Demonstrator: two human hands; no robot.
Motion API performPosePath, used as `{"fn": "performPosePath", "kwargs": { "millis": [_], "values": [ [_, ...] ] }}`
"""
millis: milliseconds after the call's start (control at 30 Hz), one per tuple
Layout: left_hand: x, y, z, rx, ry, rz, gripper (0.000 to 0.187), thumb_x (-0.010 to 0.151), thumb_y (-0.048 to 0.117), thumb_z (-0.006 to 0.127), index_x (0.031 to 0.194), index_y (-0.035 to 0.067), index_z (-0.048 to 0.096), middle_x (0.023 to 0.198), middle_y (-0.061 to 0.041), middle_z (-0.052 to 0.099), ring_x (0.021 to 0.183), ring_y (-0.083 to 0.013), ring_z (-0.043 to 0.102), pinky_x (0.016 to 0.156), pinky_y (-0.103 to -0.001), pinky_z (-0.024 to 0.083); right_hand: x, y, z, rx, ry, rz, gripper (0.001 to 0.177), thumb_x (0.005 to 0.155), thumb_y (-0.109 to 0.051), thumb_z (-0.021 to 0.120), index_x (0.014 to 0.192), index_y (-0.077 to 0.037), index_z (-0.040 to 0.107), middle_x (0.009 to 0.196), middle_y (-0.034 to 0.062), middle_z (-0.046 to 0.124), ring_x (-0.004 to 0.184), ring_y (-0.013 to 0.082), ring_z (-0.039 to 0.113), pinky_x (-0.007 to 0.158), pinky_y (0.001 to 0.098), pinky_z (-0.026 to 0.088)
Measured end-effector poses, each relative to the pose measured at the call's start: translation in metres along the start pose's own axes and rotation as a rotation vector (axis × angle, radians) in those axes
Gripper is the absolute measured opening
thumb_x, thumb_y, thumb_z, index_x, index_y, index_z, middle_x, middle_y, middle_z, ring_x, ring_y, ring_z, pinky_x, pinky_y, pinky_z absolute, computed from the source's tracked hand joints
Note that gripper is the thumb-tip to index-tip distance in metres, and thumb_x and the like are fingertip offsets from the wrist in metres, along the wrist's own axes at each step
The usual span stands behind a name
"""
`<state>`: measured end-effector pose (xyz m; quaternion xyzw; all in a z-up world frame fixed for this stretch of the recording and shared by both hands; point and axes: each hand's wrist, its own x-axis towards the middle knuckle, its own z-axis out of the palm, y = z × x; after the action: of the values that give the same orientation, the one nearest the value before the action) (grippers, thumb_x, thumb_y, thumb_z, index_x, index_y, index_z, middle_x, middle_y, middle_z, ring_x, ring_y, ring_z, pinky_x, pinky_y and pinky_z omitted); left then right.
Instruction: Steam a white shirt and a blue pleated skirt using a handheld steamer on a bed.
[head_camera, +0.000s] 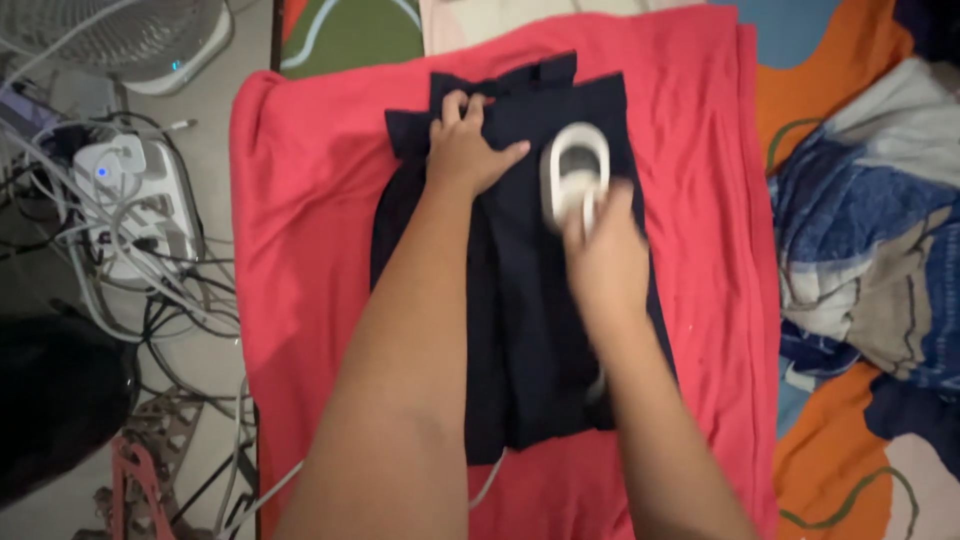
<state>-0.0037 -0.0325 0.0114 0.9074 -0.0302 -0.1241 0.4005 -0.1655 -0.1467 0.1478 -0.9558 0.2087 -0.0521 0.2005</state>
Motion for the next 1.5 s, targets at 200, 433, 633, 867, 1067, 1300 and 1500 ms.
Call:
{"fn": "performPosePath", "kwargs": {
  "millis": [200, 433, 633, 867, 1067, 1300, 1500],
  "values": [
    [0.006, -0.001, 0.0, 0.017, -0.006, -0.056, 0.099, 0.064, 0.057, 0.088, 0.146, 0.019, 0.049, 0.151, -0.003, 0.035, 0.13, -0.0383, 0.046, 0.098, -0.052, 0.049, -0.054, 0.013, -0.017, -0.117, -0.121, 0.072, 0.046, 0.094, -0.028, 0.062, 0.131, -0.006, 0.048, 0.11, 0.0292, 0.069, 0.09, 0.0501, 0.069, 0.073, 0.0567, 0.055],
    [-0.003, 0.006, -0.003, 0.052, 0.037, -0.016, 0.096, 0.07, 0.056, 0.088, 0.149, 0.018, 0.048, 0.153, -0.003, 0.037, 0.129, -0.0378, 0.049, 0.1, -0.052, 0.05, -0.024, 0.005, -0.005, -0.024, -0.081, 0.056, 0.043, 0.1, -0.029, 0.062, 0.133, -0.005, 0.047, 0.109, 0.0276, 0.071, 0.09, 0.05, 0.069, 0.075, 0.0557, 0.055],
    [0.003, 0.006, -0.003, 0.068, 0.056, -0.058, 0.097, 0.065, 0.056, 0.09, 0.146, 0.02, 0.049, 0.15, -0.002, 0.036, 0.129, -0.0359, 0.047, 0.096, -0.052, 0.051, -0.082, 0.027, -0.016, -0.032, -0.112, 0.108, 0.05, 0.094, -0.028, 0.062, 0.137, -0.008, 0.046, 0.108, 0.0266, 0.071, 0.09, 0.0484, 0.07, 0.072, 0.0545, 0.056],
    [-0.005, 0.01, -0.004, 0.088, 0.04, -0.064, 0.093, 0.068, 0.055, 0.088, 0.146, 0.021, 0.051, 0.152, 0.0, 0.037, 0.129, -0.0361, 0.048, 0.096, -0.052, 0.053, 0.022, 0.011, 0.016, 0.053, 0.065, -0.074, 0.039, 0.102, -0.025, 0.062, 0.129, -0.002, 0.046, 0.118, 0.0261, 0.07, 0.097, 0.0501, 0.068, 0.077, 0.0558, 0.054],
    [0.003, 0.009, -0.003, 0.089, 0.082, -0.023, 0.1, 0.065, 0.056, 0.091, 0.147, 0.018, 0.048, 0.152, -0.002, 0.034, 0.129, -0.038, 0.046, 0.095, -0.053, 0.052, -0.054, 0.013, -0.019, -0.005, -0.116, 0.115, 0.048, 0.095, -0.03, 0.063, 0.134, -0.007, 0.046, 0.111, 0.0254, 0.071, 0.093, 0.0492, 0.069, 0.077, 0.0561, 0.055],
    [-0.003, 0.015, -0.006, 0.119, -0.001, -0.08, 0.097, 0.069, 0.056, 0.088, 0.149, 0.021, 0.047, 0.154, 0.0, 0.034, 0.13, -0.0354, 0.047, 0.096, -0.053, 0.052, -0.021, 0.013, -0.005, 0.067, -0.07, 0.044, 0.05, 0.096, -0.027, 0.06, 0.136, -0.003, 0.043, 0.106, 0.0262, 0.072, 0.09, 0.0493, 0.07, 0.073, 0.0556, 0.055],
    [-0.001, 0.008, 0.0, 0.092, 0.07, -0.016, 0.097, 0.071, 0.056, 0.088, 0.15, 0.018, 0.047, 0.155, -0.001, 0.034, 0.132, -0.0358, 0.047, 0.096, -0.054, 0.052, -0.031, 0.01, -0.01, -0.018, -0.078, -0.016, 0.037, 0.101, -0.028, 0.062, 0.124, -0.004, 0.048, 0.102, 0.0279, 0.071, 0.087, 0.0497, 0.068, 0.072, 0.0574, 0.054]
  ]
}}
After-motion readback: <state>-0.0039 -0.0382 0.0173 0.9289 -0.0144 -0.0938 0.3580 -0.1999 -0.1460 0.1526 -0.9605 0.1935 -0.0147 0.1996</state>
